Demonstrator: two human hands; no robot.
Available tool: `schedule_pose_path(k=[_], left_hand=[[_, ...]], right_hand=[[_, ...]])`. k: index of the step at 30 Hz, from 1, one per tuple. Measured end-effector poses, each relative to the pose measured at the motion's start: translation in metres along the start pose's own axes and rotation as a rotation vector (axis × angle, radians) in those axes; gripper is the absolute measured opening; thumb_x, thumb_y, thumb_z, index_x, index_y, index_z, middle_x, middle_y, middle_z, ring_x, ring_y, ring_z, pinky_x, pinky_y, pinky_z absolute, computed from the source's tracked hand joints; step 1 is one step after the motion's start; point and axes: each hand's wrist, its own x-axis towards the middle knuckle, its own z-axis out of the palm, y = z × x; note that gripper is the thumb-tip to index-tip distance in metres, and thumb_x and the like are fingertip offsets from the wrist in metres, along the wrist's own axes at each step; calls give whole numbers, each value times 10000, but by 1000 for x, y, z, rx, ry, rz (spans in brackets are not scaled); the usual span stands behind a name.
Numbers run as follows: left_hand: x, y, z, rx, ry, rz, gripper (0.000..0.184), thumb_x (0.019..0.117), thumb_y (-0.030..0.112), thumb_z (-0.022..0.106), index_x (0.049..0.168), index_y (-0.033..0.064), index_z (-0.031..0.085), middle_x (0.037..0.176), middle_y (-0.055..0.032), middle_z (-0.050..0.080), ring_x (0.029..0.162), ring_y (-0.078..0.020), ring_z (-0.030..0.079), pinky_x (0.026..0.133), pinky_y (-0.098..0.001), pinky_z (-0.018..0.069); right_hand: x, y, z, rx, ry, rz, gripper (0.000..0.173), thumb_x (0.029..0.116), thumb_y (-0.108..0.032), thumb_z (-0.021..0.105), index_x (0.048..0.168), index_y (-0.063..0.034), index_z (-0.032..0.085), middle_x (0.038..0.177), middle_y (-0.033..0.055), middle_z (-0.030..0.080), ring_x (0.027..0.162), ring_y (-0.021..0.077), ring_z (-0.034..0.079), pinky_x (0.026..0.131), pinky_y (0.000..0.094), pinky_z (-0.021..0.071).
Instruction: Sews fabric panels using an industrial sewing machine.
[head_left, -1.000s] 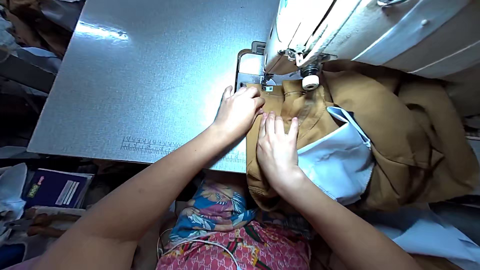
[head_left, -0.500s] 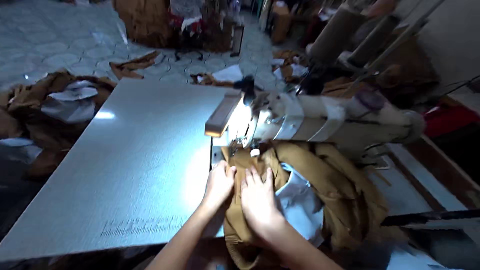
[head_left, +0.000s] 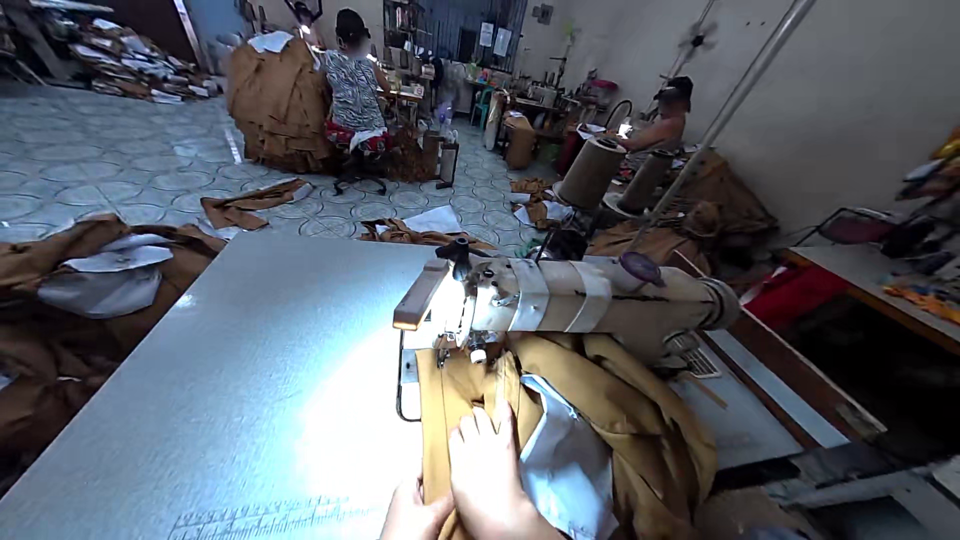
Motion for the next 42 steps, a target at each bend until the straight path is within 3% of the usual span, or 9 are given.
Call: schedule_pose_path(k=[6,9,11,13,15,18,25,32,42], left_hand=[[-1,-15,4,230,119,257,956,878,28,712,1623,0,115,1471,-284,498,1293,-313,590,1068,-465,494],[-11,-4,3,473,132,242,890,888,56,711,1615,-7,201,1258,-278,658,1110,-354,686,989,-507,521],[-11,23,-10,781,52,178,786,944,118,680,1620,69,282,1325,-254,642,1111,-399,682,978,-564,520],[-6,45,-20,1087,135,302,531,988,236,666,1477,63,553,1134,-257,714,969,-450,705,832,-634,535],[14,44,-26,1184,241,698,256,955,155,698,1177,46,763,1110,-200,733,1014,-412,712,827,-602,556],[60,25,-30,1127,86,1117,175,888,-23,657,932,65,801,1112,-123,758,1188,-384,667,952,-581,544],[60,26,-34,1176,-113,814,232,1007,167,609,1099,48,785,1260,-116,723,1345,-390,554,1110,-635,365],[50,39,-28,1195,-184,656,272,1036,173,572,1161,12,752,1387,-161,636,1448,-411,425,1138,-690,273],[57,44,-30,1234,-192,622,290,1057,190,539,1194,35,742,1377,-127,648,1461,-394,415,1157,-725,186]], right_hand=[[6,0,14,-44,-61,35,520,1013,53,419,1515,-58,494,1455,170,562,1456,359,410,1228,659,70],[5,-3,21,-101,-46,-20,484,1018,60,401,1497,46,465,1468,228,539,1455,398,408,1229,645,120],[2,-4,19,-173,-79,-110,423,1015,67,407,1422,137,497,1487,298,491,1453,441,392,1218,645,155],[1,-5,19,-238,-96,-165,360,1018,58,418,1328,141,580,1492,323,465,1453,459,381,1215,638,187],[-2,-7,21,-271,-121,-176,357,1025,53,422,1331,141,582,1518,354,416,1465,490,349,1205,647,202],[-5,-10,33,-309,-14,-163,332,1002,71,450,1282,160,605,1428,383,480,1397,506,429,1165,640,300],[-5,-2,43,-208,39,-97,461,1015,43,400,1462,144,448,1538,318,438,1467,414,409,1211,538,269],[-5,-1,36,-248,-77,-75,519,1022,22,408,1522,141,340,1606,308,336,1522,396,317,1236,541,197],[2,0,41,-302,28,-78,506,1006,27,425,1504,117,408,1579,288,401,1484,389,395,1201,547,277]])
